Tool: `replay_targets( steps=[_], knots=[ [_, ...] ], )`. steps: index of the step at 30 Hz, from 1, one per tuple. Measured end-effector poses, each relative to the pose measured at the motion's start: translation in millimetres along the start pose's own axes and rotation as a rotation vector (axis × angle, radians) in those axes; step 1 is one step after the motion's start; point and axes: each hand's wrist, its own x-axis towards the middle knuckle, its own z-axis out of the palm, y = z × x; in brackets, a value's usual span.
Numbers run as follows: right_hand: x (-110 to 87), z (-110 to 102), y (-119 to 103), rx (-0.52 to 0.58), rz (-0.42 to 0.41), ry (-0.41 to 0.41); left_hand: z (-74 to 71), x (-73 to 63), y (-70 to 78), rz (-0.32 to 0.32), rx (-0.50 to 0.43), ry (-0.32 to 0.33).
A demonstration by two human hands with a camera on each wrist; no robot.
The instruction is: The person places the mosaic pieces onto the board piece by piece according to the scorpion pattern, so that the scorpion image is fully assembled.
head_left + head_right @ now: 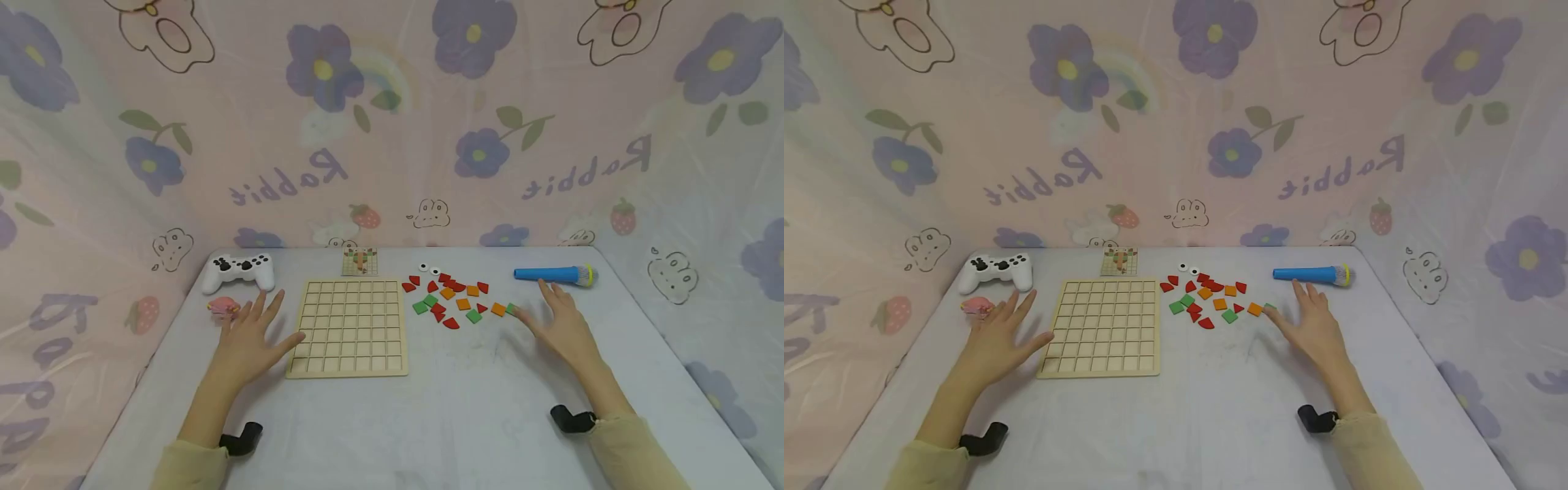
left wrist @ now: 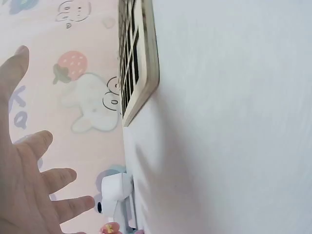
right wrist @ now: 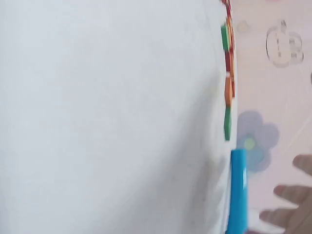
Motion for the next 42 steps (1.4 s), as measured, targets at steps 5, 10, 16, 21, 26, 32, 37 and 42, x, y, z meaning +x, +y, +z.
replay_targets(
  steps=[5, 10, 16, 21, 26, 32, 37, 42],
  knots=[
    [15.3, 10.6, 13.4, 0.256, -0.009, 0.083, 5.4, -1.2, -0.3, -0.010, -0.192, -0.031],
    [28.9, 25.3, 15.8, 0.384, 0.002, 0.093, 14.8, 0.0, -1.9, -0.001, -0.336, -0.031],
    [47.3, 36.4, 15.0, 0.442, 0.015, 0.113, 26.3, 1.0, -2.8, 0.007, -0.461, -0.041],
    [63.2, 44.8, 12.3, 0.473, -0.012, 0.105, 38.4, -1.0, -6.1, 0.033, -0.481, -0.049],
    [76.4, 54.2, 8.1, 0.460, -0.034, 0.064, 47.2, -6.6, -6.9, 0.058, -0.391, -0.048],
    [83.6, 59.7, 3.0, 0.418, -0.027, -0.001, 52.1, -12.5, -4.8, 0.074, -0.363, -0.054],
    [81.9, 64.1, 3.3, 0.376, -0.032, -0.037, 56.5, -15.3, -3.9, 0.092, -0.305, -0.086],
    [79.8, 69.3, 6.2, 0.316, -0.082, -0.003, 60.8, -15.7, -1.4, 0.097, -0.283, -0.107]
  ],
)
